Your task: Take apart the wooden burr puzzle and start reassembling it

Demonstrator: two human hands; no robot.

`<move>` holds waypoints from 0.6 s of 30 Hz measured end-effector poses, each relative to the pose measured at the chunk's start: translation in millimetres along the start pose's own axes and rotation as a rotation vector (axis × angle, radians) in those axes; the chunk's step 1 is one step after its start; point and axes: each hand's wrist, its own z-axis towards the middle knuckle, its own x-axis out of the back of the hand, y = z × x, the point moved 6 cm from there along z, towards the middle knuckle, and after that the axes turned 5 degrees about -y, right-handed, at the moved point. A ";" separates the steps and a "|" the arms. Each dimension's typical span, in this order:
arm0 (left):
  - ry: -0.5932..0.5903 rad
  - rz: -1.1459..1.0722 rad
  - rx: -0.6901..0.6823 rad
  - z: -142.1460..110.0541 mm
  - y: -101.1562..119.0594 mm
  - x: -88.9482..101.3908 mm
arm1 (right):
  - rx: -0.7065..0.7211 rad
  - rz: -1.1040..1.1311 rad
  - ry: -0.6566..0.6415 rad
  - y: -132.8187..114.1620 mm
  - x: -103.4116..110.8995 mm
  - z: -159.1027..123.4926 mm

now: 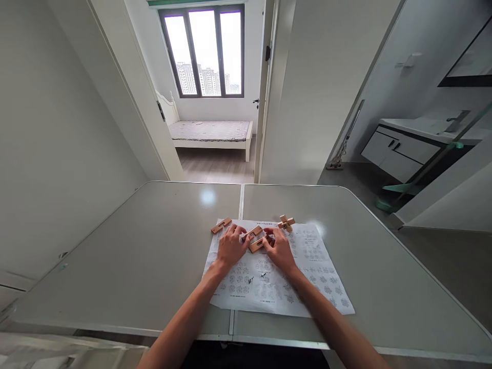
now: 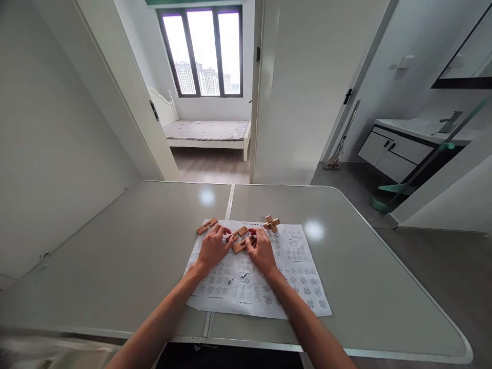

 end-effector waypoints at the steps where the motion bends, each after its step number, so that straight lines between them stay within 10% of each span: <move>1: -0.002 -0.022 -0.031 -0.4 3.1 0.1 | -0.006 0.013 0.001 0.0 0.0 0.0; 9: -0.152 -0.066 -0.355 -9.9 28.0 -9.9 | -0.024 0.070 0.003 1.0 0.9 0.7; 18: -0.060 0.010 -0.184 -4.0 17.8 -6.9 | -0.021 0.061 0.032 0.4 1.9 0.7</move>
